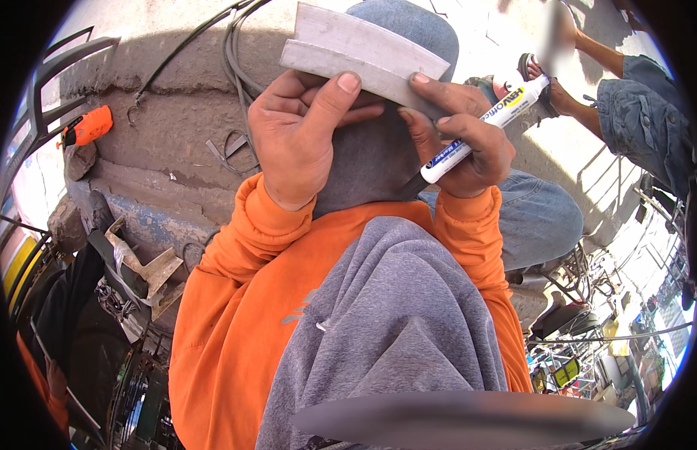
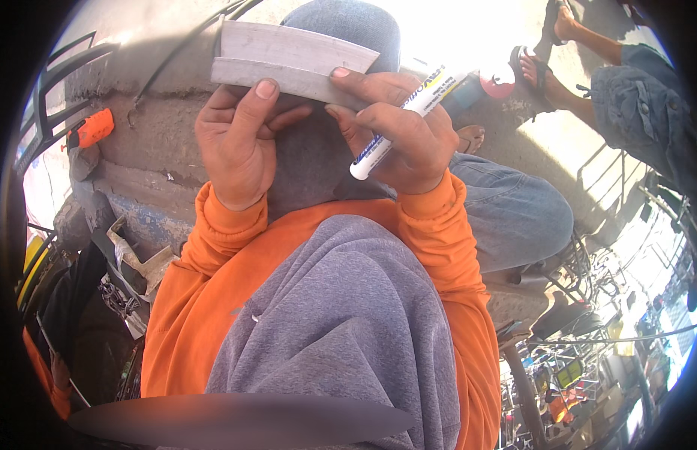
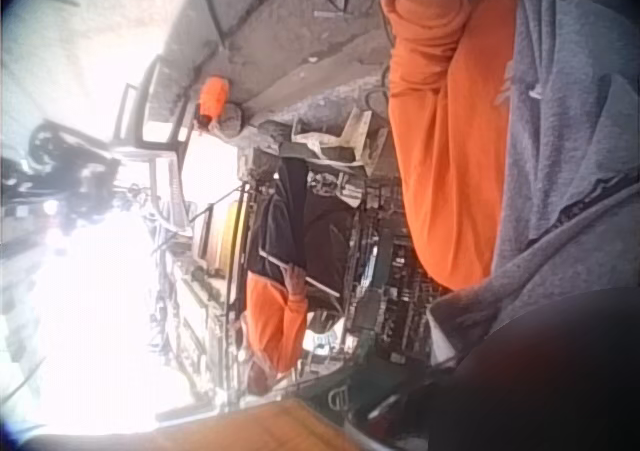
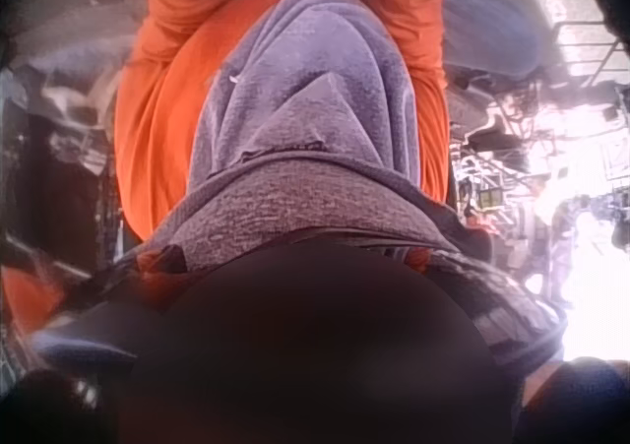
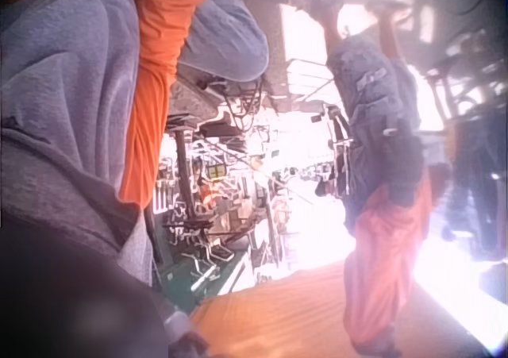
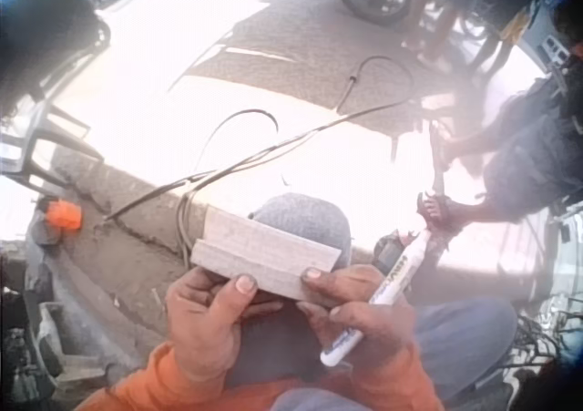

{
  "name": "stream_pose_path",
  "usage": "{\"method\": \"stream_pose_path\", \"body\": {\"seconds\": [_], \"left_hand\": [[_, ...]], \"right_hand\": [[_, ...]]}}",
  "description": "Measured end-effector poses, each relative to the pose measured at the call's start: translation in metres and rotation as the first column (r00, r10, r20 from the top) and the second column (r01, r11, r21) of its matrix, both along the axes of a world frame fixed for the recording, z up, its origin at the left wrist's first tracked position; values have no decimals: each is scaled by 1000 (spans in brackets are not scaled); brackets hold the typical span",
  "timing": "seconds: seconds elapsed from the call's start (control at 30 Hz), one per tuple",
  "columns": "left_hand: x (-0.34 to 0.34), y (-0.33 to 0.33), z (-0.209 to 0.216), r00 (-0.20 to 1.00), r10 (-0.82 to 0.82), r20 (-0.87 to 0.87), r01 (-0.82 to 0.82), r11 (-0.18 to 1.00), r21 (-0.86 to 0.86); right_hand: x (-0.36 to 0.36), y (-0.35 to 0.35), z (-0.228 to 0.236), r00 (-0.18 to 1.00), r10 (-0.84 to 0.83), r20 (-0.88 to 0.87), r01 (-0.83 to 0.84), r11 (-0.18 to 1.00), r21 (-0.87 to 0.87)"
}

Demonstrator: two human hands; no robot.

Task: The person sits on the ground and repeatedly marks small rectangular metal pieces with a white marker. They hold each piece in one hand, draw a line, and place it down, continuing the process for multiple pieces.

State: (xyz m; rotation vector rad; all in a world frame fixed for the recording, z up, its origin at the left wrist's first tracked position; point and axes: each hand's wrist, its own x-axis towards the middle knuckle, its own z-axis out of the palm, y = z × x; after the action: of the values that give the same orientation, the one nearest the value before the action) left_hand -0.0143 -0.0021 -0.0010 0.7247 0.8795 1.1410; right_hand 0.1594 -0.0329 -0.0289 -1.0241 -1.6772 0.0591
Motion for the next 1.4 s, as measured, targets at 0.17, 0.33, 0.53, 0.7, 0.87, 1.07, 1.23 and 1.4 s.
{"method": "stream_pose_path", "body": {"seconds": [0.17, 0.33, 0.53, 0.7, 0.87, 1.07, 1.23, 1.4], "left_hand": [[-1, 0, 1, 1000, 0, 8, 0, 1000, 9], [1, 1, 1, 1000, 6, 2, -6, 1000, -9], [1, 1, 2, 1000, 17, -18, -17, 1000, -26], [2, 14, 7, 997, -7, -81, 9, 1000, 21], [10, 57, 35, 960, -172, -220, 217, 956, 197], [50, 88, 72, 664, -583, -468, 729, 643, 234], [86, 73, 52, 457, -756, -468, 875, 476, 84], [101, 65, 42, 363, -755, -546, 888, 458, -43]], "right_hand": [[-1, 0, 1, 1000, 1, -5, -1, 1000, -1], [-2, -1, 2, 1000, -1, -7, 1, 1000, -10], [-3, -1, -1, 1000, -15, 5, 15, 1000, 1], [-8, -6, 7, 986, -111, 123, 115, 993, -25], [-6, -5, 36, 967, -227, -119, 219, 973, -78], [40, -1, 73, 673, -191, -715, -89, 938, -335], [66, -20, 59, 513, -308, -801, -203, 863, -462], [63, -15, 30, 505, -294, -812, -104, 913, -395]]}}
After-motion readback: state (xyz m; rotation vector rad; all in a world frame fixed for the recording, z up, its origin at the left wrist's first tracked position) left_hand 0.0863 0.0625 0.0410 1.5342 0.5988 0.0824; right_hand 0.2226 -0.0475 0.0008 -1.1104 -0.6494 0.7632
